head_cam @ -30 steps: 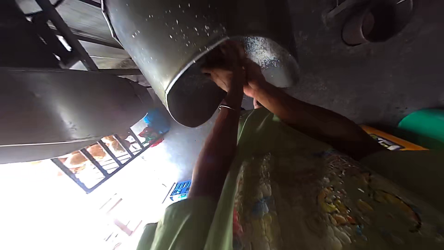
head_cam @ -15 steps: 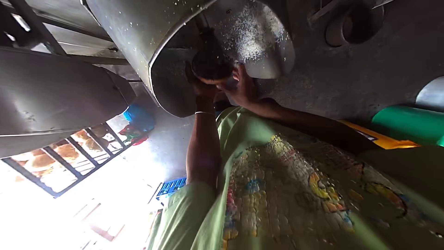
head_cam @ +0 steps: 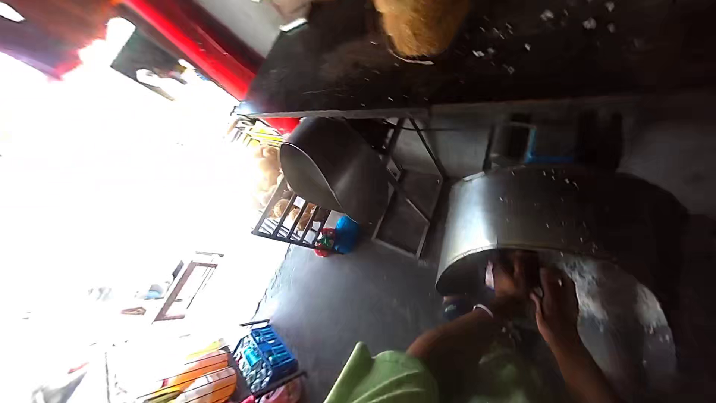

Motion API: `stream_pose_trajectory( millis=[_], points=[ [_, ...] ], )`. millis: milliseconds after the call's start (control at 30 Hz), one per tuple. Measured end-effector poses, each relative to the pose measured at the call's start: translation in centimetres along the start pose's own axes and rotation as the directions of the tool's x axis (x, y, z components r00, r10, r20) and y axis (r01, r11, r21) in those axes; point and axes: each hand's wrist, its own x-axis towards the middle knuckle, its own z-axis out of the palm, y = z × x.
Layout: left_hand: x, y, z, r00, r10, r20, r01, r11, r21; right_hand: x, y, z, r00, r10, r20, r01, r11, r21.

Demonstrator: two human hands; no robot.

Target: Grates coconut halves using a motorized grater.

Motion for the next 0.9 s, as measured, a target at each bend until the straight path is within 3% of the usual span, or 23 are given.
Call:
stream_pose_trajectory(
  millis=[67, 167, 200, 267, 300, 333, 400, 467, 533, 700, 767, 833, 900],
  points=[
    [0.1, 1.1, -4.3, 0.968, 0.029, 0.250, -0.031, 0.999, 0.007, -0.9, -0.6, 0.6, 1.000, 0.003, -0.031, -0.005, 0.998, -0.064],
    [-4.3, 9.3, -9.4, 0.894, -0.185, 0.407, 0.077, 0.961, 0.267, -2.9, -2.2, 1.7, 0.994, 0.088, -0.069, -0.093, 0.993, -0.068],
    [-4.8, 9.7, -9.5, 0.895, -0.105, 0.434, -0.026, 0.958, 0.284, -3.2, -2.7, 1.9, 0.992, 0.118, -0.042, -0.120, 0.992, -0.031],
    [-2.7, 5.3, -6.7, 0.869, 0.303, 0.391, -0.414, 0.877, 0.242, -3.4, -2.5, 2.0, 0.993, 0.109, 0.047, -0.109, 0.994, 0.006],
    [-2.4, 5.9, -4.2, 0.939, 0.215, 0.269, -0.310, 0.870, 0.385, -3.1, -2.0, 1.8, 0.994, 0.064, 0.084, -0.062, 0.998, -0.028],
    [-2.4, 7.3, -2.0, 0.990, 0.044, 0.137, -0.107, 0.861, 0.497, -2.7, -1.5, 1.3, 0.993, 0.039, 0.108, -0.029, 0.995, -0.092],
    [-2.1, 8.3, 0.3, 0.985, -0.165, -0.049, 0.167, 0.840, 0.516, -1.8, -1.5, 0.9, 0.992, 0.000, 0.128, 0.037, 0.958, -0.284],
    [-1.1, 6.4, 1.4, 0.973, -0.164, -0.165, 0.220, 0.878, 0.425, -0.7, -1.4, 1.1, 0.986, -0.091, 0.139, 0.141, 0.896, -0.420],
    [-0.8, 4.3, 1.4, 0.982, -0.094, -0.164, 0.137, 0.952, 0.274, -0.1, -0.4, 1.3, 0.986, -0.117, 0.122, 0.138, 0.973, -0.186],
    [-2.4, -0.8, -2.7, 0.997, -0.010, 0.078, 0.020, 0.991, -0.130, -2.2, 1.3, 0.3, 0.986, 0.042, 0.159, -0.074, 0.976, 0.203],
    [-6.2, -1.6, -6.2, 0.992, -0.049, 0.114, 0.080, 0.954, -0.288, -4.4, 0.5, -0.9, 0.936, 0.170, 0.307, -0.279, 0.891, 0.358],
    [-10.2, -2.2, -10.1, 0.977, -0.101, 0.188, 0.173, 0.890, -0.422, -8.9, -2.5, -2.1, 0.911, 0.235, 0.340, -0.385, 0.782, 0.490],
    [-11.8, -2.1, -14.3, 0.949, -0.013, 0.316, 0.164, 0.874, -0.457, -11.9, -5.9, -2.8, 0.860, 0.127, 0.494, -0.428, 0.707, 0.563]
  ],
)
